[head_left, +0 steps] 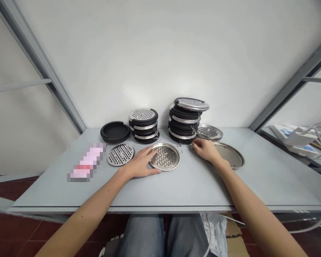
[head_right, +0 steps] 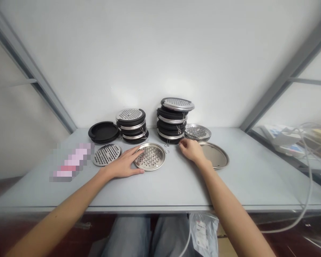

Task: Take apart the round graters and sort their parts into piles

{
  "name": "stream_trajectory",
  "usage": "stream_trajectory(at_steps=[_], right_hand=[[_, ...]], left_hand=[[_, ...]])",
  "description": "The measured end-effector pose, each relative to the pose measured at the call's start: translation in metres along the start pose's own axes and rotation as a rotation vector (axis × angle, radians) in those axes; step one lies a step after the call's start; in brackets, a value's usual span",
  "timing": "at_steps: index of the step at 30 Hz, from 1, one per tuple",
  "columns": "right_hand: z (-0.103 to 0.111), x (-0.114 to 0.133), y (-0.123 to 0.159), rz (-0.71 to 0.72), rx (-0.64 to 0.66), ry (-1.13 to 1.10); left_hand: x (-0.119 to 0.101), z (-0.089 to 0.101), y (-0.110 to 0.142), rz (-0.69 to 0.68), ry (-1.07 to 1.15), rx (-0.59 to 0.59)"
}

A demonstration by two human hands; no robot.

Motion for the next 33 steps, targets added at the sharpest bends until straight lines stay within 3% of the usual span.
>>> stream_trajectory(at_steps=[7, 12, 15, 18, 21, 27, 29, 33], right_hand=[[0.006, 0.002, 0.003, -0.117, -0.056, 0.098], [0.017, -0.015, 0.004, -0.278, -0.3, 0.151], [0.02, -0.025, 0.002, -0.192, -0.415, 0.207], [0.016, -0.035, 0.0, -0.141, -0.362, 0.25], [0.015, -0.044, 0.0, -0.207, -0.292, 0.271], [0.019, -0.05, -0.002, -0.271, -0.286, 0.27], [0.025, -0.046, -0.002, -0.244, -0.36, 0.234], [0.04, -0.02, 0.009, -0.13, -0.638, 0.08]], left_hand=[[-0.001, 0.001, 0.001, 0.008, -0.011, 0.014], [-0.003, 0.002, 0.001, 0.021, -0.013, 0.024], [-0.002, 0.002, 0.001, 0.029, -0.004, 0.023], [-0.002, 0.002, 0.001, 0.029, 0.0, 0.022], [-0.002, 0.002, 0.001, 0.024, 0.001, 0.021], [-0.006, 0.004, 0.0, 0.028, 0.003, 0.026], [-0.006, 0.005, 0.0, 0.038, 0.003, 0.034], [-0.005, 0.004, 0.001, 0.034, 0.009, 0.022]])
Point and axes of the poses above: each hand's wrist, its own y-axis away from the middle knuckle, its own z-axis out of the back of the hand, x = y × z, the point moved 4 cm from there along -y, towards the middle knuckle, and after that the axes turned 7 degrees about -x, right-handed, at the moved point
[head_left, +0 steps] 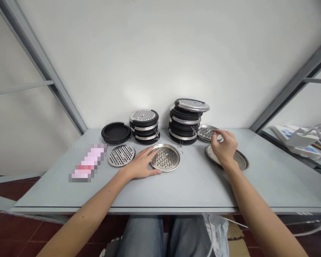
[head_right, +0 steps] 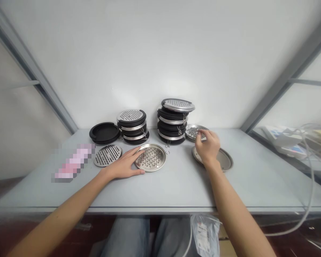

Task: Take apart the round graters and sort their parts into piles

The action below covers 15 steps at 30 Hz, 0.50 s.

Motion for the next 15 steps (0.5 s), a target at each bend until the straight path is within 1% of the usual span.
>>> stream_trajectory(at_steps=[1, 3, 4, 6, 7, 8, 10, 12, 15], right_hand=[[0.004, 0.01, 0.004, 0.028, -0.017, -0.043], [0.005, 0.037, 0.017, 0.155, 0.058, -0.128], [0.003, 0.053, 0.026, 0.252, 0.126, -0.19], [-0.003, 0.086, 0.046, 0.504, 0.331, -0.357], [-0.006, 0.1, 0.055, 0.606, 0.412, -0.429], [-0.008, 0.11, 0.063, 0.671, 0.464, -0.485], [-0.013, 0.12, 0.071, 0.728, 0.528, -0.546], [-0.017, 0.12, 0.073, 0.716, 0.556, -0.559], [-0.021, 0.113, 0.071, 0.669, 0.584, -0.572]], left_hand=[[0.0, 0.0, 0.0, 0.0, 0.004, -0.014], [0.001, -0.001, 0.0, 0.006, 0.008, -0.042], [0.001, -0.002, -0.001, 0.011, 0.007, -0.052], [0.002, -0.003, -0.002, 0.01, 0.004, -0.066], [0.003, -0.004, -0.003, 0.002, 0.004, -0.072], [0.003, -0.005, -0.003, -0.007, 0.007, -0.08], [0.004, -0.005, -0.005, -0.018, 0.012, -0.097], [0.004, -0.004, -0.006, -0.014, 0.01, -0.109], [0.003, -0.002, -0.007, -0.014, 0.002, -0.108]])
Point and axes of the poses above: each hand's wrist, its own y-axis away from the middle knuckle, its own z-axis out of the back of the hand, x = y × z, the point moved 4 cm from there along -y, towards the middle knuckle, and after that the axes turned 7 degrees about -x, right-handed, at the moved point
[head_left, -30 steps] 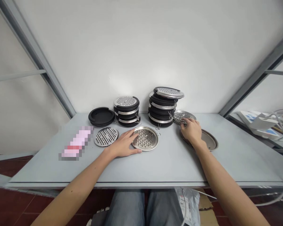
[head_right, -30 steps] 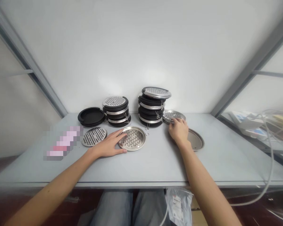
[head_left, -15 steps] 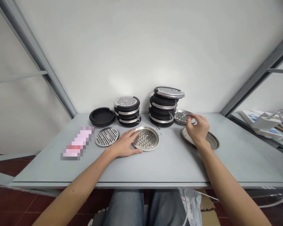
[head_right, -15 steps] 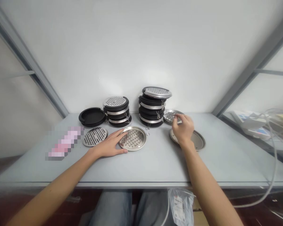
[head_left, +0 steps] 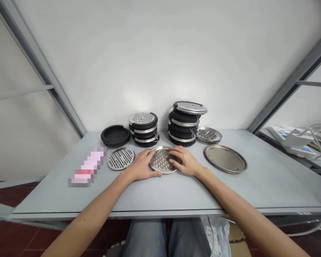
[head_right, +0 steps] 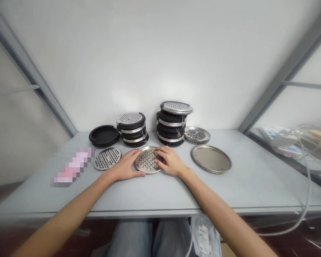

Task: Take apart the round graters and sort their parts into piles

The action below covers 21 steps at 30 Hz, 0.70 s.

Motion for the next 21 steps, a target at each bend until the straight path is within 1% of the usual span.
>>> stream_trajectory(at_steps=[4, 9, 12, 16, 18, 21], right_hand=[[-0.001, -0.005, 0.001, -0.014, 0.007, -0.066], [-0.001, -0.005, 0.0, -0.022, -0.001, -0.12], [0.001, -0.009, 0.001, -0.067, -0.049, -0.122], [0.003, -0.018, 0.004, -0.174, -0.131, -0.067], [0.002, -0.021, 0.006, -0.198, -0.136, -0.056], [0.0, -0.023, 0.007, -0.199, -0.105, -0.071]], left_hand=[[-0.002, 0.004, -0.001, 0.007, 0.021, 0.013], [0.001, 0.007, -0.001, 0.028, 0.05, 0.017], [0.002, 0.008, -0.001, -0.022, 0.06, 0.025], [-0.004, 0.009, 0.001, -0.146, 0.067, 0.056], [-0.008, 0.009, 0.002, -0.182, 0.072, 0.056], [-0.01, 0.008, 0.002, -0.169, 0.07, 0.043]])
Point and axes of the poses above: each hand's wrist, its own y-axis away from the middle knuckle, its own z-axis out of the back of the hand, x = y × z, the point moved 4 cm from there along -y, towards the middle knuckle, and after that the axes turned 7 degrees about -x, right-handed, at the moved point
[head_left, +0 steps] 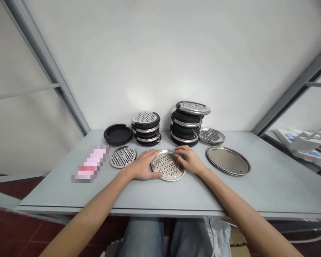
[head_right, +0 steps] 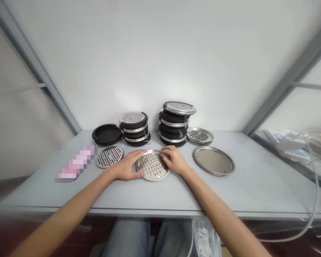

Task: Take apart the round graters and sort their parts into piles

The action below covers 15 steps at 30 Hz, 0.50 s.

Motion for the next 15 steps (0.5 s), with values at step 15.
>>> stream_trajectory(at_steps=[15], right_hand=[[0.0033, -0.0003, -0.0019, -0.019, 0.137, -0.056]], left_hand=[[0.0067, 0.0003, 0.0015, -0.052, -0.029, -0.009]])
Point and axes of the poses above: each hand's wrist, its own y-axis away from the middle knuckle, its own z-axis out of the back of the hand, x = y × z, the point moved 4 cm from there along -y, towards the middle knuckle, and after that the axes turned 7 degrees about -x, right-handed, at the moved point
